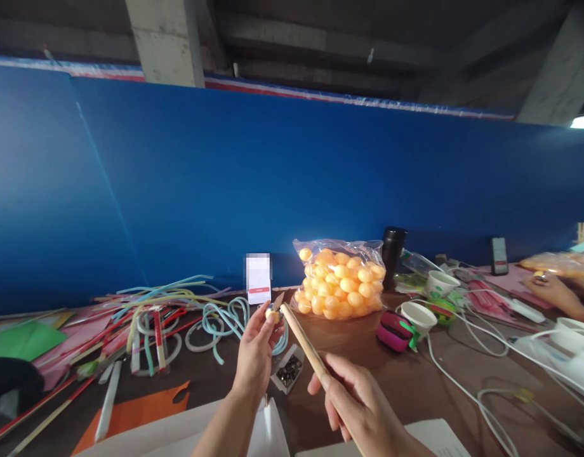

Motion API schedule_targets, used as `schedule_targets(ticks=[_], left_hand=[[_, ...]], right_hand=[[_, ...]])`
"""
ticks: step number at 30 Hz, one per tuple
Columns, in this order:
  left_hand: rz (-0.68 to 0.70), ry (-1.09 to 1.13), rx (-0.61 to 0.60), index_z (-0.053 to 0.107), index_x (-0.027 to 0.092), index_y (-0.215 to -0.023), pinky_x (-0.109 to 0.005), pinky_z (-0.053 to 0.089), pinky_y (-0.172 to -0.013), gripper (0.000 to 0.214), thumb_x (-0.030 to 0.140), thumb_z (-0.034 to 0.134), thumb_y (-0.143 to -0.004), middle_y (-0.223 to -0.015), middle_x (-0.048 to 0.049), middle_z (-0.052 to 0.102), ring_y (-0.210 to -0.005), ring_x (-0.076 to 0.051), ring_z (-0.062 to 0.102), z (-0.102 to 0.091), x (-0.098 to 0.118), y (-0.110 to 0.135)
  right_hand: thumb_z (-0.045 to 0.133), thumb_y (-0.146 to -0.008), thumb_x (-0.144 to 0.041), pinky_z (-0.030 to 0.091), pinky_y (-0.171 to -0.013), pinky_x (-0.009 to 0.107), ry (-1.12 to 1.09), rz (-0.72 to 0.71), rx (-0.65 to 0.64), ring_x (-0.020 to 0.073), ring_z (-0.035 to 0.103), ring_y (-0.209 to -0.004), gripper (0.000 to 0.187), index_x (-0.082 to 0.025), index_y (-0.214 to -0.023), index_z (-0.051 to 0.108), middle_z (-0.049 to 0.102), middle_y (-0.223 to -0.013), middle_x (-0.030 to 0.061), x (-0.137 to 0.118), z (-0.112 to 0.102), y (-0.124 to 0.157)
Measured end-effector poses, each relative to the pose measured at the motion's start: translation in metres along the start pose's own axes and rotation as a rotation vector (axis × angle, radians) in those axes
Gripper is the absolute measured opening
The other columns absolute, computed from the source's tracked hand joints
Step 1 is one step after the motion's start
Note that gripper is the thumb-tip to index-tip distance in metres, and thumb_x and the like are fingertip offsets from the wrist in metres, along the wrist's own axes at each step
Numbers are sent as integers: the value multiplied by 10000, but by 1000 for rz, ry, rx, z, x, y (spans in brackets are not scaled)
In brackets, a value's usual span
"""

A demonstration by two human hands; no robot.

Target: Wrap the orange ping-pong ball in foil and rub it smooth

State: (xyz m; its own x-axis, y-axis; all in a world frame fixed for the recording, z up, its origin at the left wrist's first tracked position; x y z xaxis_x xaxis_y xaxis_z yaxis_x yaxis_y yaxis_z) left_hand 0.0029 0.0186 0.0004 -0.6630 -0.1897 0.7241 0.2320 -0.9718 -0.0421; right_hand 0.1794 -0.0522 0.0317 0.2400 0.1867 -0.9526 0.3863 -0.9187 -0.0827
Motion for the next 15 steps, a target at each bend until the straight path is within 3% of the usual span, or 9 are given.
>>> schedule_targets(ticks=[6,15], left_hand=[[-4,-5,13,661,216,-1143,-269,519,-825,451,270,777,-710,-1035,-53,698,-855,-136,667,0,1,0],[8,-61,0,625,210,-1214,-294,505,-846,508,316,754,-734,-1116,-87,680,-925,-165,658,-1,-1,-1]], right_hand=[[436,-923,-582,265,-352,169,-44,-14,97,67,336,-355,445,-165,-908,591,469,-481,-64,-6,0,4],[407,-911,-636,300,-350,157,34,2,14,74,389,-345,514,-162,-843,594,475,-445,-59,-4,4,-1]])
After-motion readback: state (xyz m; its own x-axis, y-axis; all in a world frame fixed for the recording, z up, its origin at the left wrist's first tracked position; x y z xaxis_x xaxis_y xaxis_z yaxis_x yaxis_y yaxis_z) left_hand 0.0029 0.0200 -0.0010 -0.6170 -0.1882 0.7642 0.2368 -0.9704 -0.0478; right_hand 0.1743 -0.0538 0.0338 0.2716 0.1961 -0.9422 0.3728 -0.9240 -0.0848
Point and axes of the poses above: each hand's wrist, its own y-axis away from the middle knuckle, its own z-axis out of the palm, x = y × z, the point moved 3 cm from there along -y, towards the middle knuckle
